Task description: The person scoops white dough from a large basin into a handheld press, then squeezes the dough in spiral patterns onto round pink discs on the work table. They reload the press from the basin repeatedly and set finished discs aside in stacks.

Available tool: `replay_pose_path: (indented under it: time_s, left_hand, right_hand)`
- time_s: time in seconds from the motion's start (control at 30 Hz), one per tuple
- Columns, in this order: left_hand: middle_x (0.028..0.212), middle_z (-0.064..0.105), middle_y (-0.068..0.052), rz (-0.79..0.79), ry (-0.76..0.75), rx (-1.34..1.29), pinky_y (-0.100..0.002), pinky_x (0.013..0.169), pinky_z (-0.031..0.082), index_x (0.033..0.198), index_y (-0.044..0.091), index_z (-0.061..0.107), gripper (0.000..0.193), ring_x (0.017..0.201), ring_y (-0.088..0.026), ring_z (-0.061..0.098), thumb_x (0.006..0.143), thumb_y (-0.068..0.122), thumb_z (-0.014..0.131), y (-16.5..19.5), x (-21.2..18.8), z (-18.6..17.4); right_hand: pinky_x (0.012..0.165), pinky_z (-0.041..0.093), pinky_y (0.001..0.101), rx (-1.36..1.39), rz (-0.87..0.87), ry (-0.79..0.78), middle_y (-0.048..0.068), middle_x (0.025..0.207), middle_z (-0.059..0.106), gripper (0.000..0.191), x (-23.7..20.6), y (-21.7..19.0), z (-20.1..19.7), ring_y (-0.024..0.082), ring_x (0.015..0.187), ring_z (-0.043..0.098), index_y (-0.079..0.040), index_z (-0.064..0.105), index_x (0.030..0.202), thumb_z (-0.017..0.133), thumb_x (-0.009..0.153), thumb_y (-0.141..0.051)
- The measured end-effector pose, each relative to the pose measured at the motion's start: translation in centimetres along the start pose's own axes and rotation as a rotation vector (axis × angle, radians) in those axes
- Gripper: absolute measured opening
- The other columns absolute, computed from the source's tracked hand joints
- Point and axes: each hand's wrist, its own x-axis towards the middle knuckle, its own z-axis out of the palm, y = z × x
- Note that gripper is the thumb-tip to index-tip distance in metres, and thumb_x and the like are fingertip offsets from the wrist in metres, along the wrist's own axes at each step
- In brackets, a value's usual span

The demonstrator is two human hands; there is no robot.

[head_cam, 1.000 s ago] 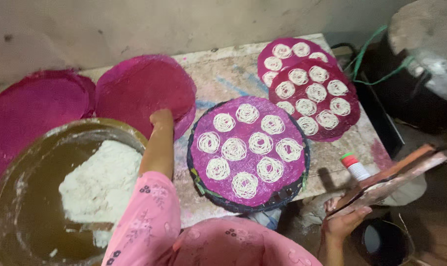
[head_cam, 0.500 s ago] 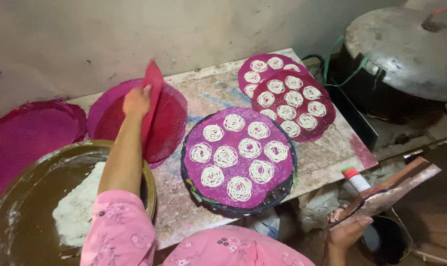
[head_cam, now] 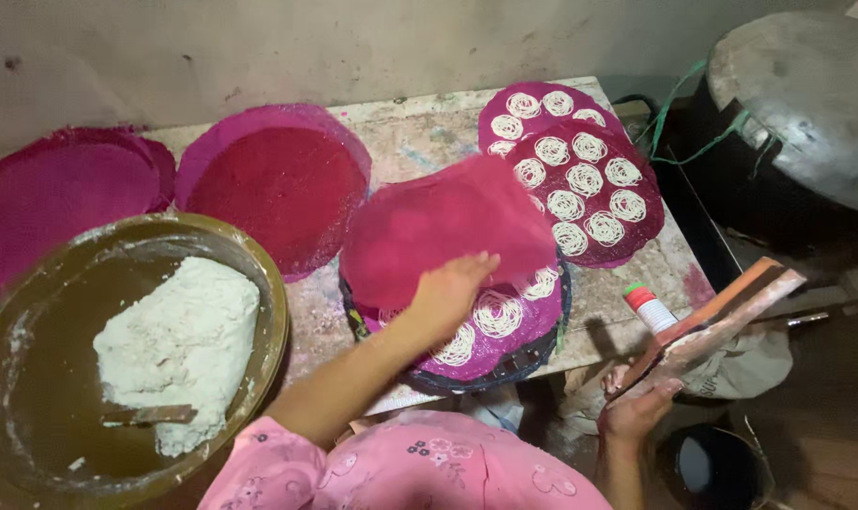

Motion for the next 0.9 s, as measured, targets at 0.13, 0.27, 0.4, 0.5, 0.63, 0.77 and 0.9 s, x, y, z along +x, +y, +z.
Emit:
replay_pose_path:
  time_s: [0.13,0.27,0.4,0.5,0.63,0.77,0.9]
  left_hand:
    - [0.142,0.062,-0.014,0.048,0.025,0.061,-0.045,0.104,0.051,0.143,0.013,0.057,0.054,0.126,-0.034,0.061,0.09,0.011,0.054,0.7,-2.7,5.7]
    - [0.141,0.063,-0.014,0.055,0.016,0.123,-0.046,0.103,0.05,0.143,0.01,0.057,0.053,0.126,-0.034,0.062,0.09,0.014,0.059,1.3,-3.8,7.1]
    - [0.138,0.06,-0.018,0.029,-0.102,-0.076,-0.054,0.108,0.042,0.142,0.006,0.054,0.062,0.125,-0.037,0.056,0.09,0.035,0.07,3.4,-3.8,3.1]
    - [0.146,0.056,-0.024,0.166,0.108,-0.138,-0.057,0.11,0.036,0.145,0.003,0.052,0.075,0.137,-0.039,0.046,0.085,0.042,0.074,5.1,-3.8,-2.8]
    - [0.129,0.066,-0.01,0.243,0.124,0.017,-0.063,0.112,0.035,0.13,0.012,0.062,0.059,0.129,-0.032,0.053,0.075,0.029,0.074,5.3,-5.3,-11.6]
    - [0.098,0.072,-0.005,-0.161,-0.685,-0.168,-0.042,0.084,0.057,0.112,0.024,0.071,0.037,0.098,-0.026,0.072,0.077,0.035,0.073,4.2,-10.7,-18.0]
    - [0.084,0.073,-0.011,-0.016,-0.549,-0.199,-0.045,0.072,0.057,0.11,0.026,0.072,0.028,0.079,-0.033,0.073,0.084,0.029,0.063,0.5,-16.2,-22.8]
  right_hand:
    - [0.055,0.04,0.0336,-0.015,0.033,-0.008,0.006,0.098,0.052,0.074,1.6,0.4,-1.3,0.019,0.069,0.05,-0.004,0.05,0.129,0.035,0.108,-0.073]
    - [0.059,0.041,0.034,0.008,0.048,-0.069,0.007,0.097,0.051,0.073,2.9,1.9,-3.3,0.019,0.07,0.05,-0.003,0.052,0.127,0.035,0.109,-0.073]
    - [0.058,0.043,0.0326,0.029,0.042,-0.191,0.004,0.102,0.056,0.064,3.7,2.5,-3.1,0.016,0.071,0.053,-0.007,0.052,0.128,0.044,0.104,-0.065]
    - [0.055,0.042,0.0344,-0.125,0.098,-0.379,0.007,0.09,0.062,0.048,3.4,0.6,-0.4,0.017,0.067,0.056,-0.005,0.059,0.115,0.058,0.105,-0.051]
    - [0.059,0.046,0.0387,-0.612,-0.372,-0.98,0.011,0.082,0.066,0.047,1.5,-5.6,7.9,0.026,0.068,0.062,-0.002,0.067,0.102,0.065,0.097,-0.048]
    - [0.065,0.049,0.0431,-0.517,-0.866,-1.523,0.011,0.082,0.061,0.051,-2.4,-13.1,19.6,0.033,0.074,0.063,-0.002,0.067,0.097,0.068,0.09,-0.052]
    - [0.063,0.046,0.0457,-0.373,-1.236,-1.877,0.01,0.08,0.058,0.051,-5.5,-16.8,32.5,0.032,0.075,0.061,-0.004,0.064,0.093,0.067,0.09,-0.054]
